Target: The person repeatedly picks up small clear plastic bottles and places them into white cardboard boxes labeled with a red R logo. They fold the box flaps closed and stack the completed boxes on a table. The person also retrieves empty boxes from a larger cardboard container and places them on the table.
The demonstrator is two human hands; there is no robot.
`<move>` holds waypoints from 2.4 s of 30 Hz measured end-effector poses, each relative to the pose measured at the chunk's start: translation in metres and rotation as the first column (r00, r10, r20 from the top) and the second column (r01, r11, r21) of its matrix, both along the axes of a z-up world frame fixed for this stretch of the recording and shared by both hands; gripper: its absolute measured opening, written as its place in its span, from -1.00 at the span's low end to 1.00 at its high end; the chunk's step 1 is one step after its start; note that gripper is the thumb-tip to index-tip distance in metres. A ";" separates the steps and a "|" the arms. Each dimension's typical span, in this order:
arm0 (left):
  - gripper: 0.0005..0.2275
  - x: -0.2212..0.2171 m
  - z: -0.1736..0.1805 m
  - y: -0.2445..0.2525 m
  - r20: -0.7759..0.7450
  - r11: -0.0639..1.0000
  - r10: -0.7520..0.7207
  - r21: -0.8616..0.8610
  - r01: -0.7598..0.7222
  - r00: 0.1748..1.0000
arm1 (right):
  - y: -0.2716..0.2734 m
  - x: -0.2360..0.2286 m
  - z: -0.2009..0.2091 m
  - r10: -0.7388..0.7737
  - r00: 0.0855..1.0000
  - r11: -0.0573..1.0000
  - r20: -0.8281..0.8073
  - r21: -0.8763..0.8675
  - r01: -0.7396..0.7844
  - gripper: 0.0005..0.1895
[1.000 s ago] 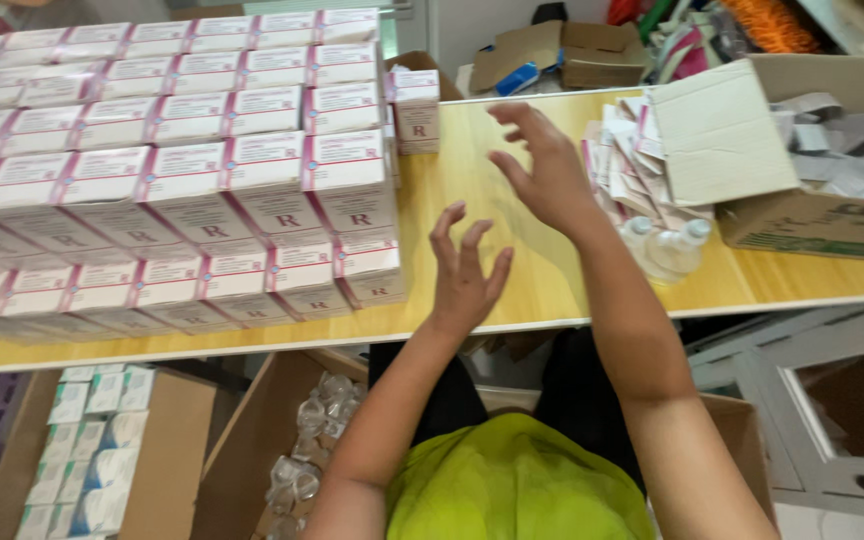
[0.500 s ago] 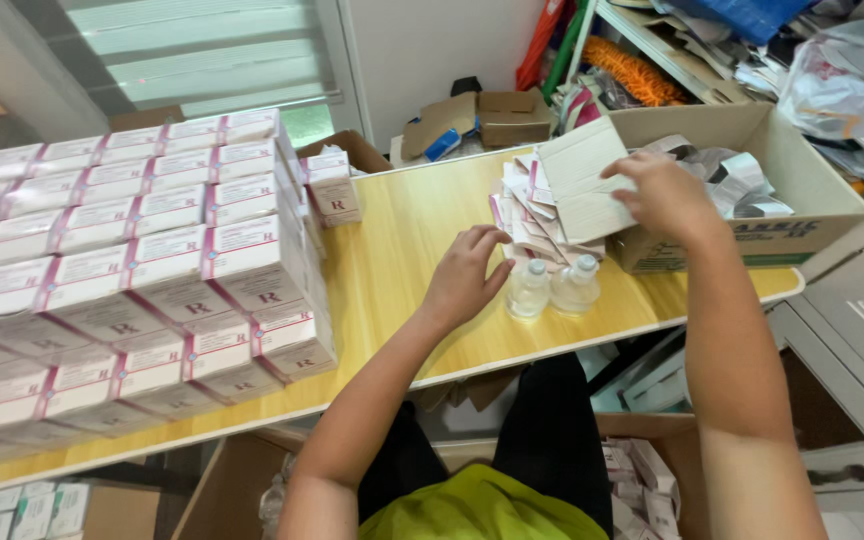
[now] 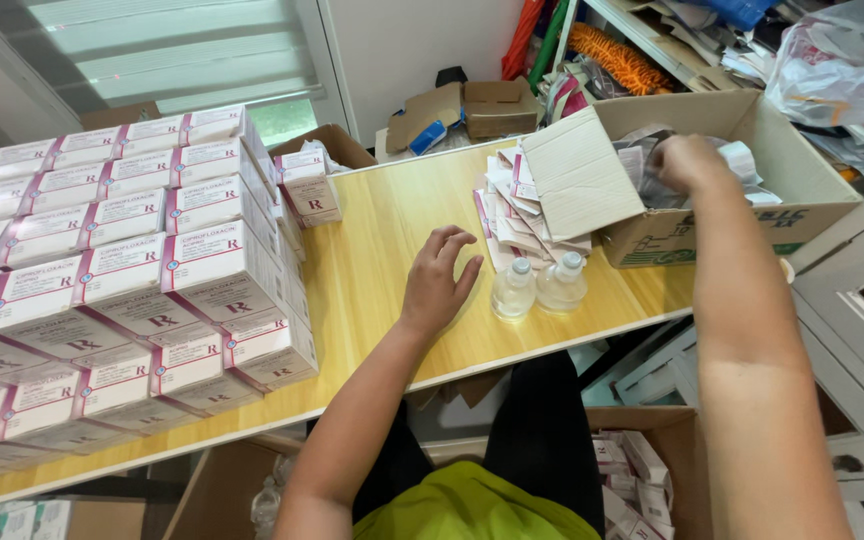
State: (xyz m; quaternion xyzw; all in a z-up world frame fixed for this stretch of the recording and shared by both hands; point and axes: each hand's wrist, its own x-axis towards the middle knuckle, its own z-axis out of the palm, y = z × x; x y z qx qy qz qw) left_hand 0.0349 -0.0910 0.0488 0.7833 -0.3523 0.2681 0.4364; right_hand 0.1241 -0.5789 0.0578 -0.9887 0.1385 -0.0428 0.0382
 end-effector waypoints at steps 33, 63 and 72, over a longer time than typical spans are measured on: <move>-0.20 -0.043 -0.039 0.080 -0.304 0.966 0.212 0.207 -0.153 0.929 | 0.338 -0.187 -0.037 0.336 0.788 0.575 0.516 0.550 -0.606 -0.88; -0.20 -0.040 -0.052 0.079 -0.078 0.951 0.129 0.292 -0.101 0.989 | 0.374 -0.196 -0.032 0.404 0.723 0.455 0.561 0.562 -0.691 -0.42; -0.40 -0.047 -0.038 0.081 -0.109 0.933 0.114 0.354 -0.069 0.987 | 0.371 -0.180 -0.033 0.455 0.701 0.524 0.549 0.471 -0.710 -0.39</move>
